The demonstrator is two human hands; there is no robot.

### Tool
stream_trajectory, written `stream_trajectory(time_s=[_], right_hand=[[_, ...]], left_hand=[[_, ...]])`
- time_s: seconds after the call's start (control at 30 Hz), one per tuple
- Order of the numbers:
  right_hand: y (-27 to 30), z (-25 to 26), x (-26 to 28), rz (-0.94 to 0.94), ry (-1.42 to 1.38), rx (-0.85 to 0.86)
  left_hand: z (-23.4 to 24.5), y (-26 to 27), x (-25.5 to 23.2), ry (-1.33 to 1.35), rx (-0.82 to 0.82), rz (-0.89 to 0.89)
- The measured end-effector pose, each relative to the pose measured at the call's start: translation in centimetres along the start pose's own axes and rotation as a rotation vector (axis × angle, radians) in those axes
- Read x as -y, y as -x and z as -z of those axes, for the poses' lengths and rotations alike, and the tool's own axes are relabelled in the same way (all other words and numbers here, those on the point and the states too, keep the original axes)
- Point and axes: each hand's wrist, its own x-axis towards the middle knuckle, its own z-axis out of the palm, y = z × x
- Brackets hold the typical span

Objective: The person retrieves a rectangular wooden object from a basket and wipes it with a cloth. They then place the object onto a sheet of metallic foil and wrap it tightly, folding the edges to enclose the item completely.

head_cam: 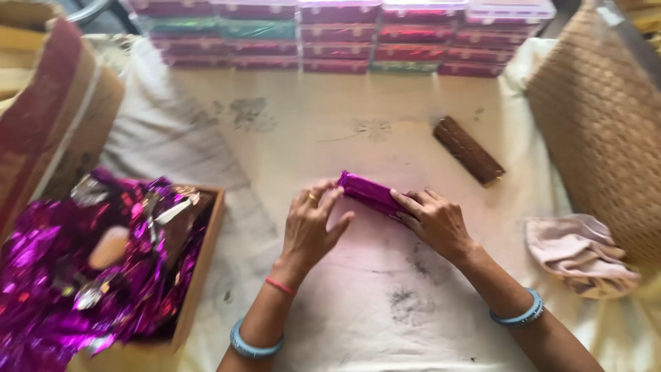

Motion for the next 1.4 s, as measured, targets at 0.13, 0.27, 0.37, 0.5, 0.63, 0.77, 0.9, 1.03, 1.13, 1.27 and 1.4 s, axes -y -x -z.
stream_trajectory(time_s=[0.13, 0.27, 0.37, 0.5, 0.63, 0.77, 0.9, 1.03, 1.13, 1.27, 1.4], right_hand=[[1.8, -2.6, -5.0, -0.132, 0.126, -0.093], [3.1, -6.3, -11.1, -0.275, 0.272, -0.067], [2.2, -4.8, -11.2, -0.365, 0.368, -0.033], [1.5, -4.1, -10.9, -0.45, 0.408, 0.02], [2.3, -5.1, -12.1, -0.435, 0.332, -0.052], [2.7, -2.9, -11.4, -0.488, 0.06, -0.201], [2.7, -0.4, -10.8, -0.477, -0.055, -0.401], [1.8, 0.6, -9.6, -0.299, 0.033, -0.387], [1.4, 1.3, -8.5, -0.225, 0.063, -0.295], [1.7, -0.1, -9.2, -0.226, 0.143, -0.256], [3.2, -3.5, -11.7, -0.36, 0.052, -0.195]], left_hand=[[-2.3, 1.0, -1.2, 0.034, 0.14, -0.14], [-2.3, 1.2, -2.2, 0.03, 0.308, -0.167], [-1.8, 1.0, -2.5, 0.032, 0.35, -0.151], [-2.2, 0.2, -2.6, 0.012, 0.466, -0.048], [-4.3, -2.3, -3.3, 0.12, 0.43, -0.068], [-8.2, -5.1, -4.9, 0.167, 0.385, -0.127], [-12.1, -7.1, -6.5, 0.261, 0.408, -0.014], [-16.1, -8.3, -6.3, 0.25, 0.258, -0.007], [-16.8, -8.9, -6.1, 0.403, 0.292, 0.263], [-19.0, -8.4, -3.8, 0.491, 0.08, 0.272], [-17.3, -7.8, -4.5, 0.505, 0.112, 0.228]])
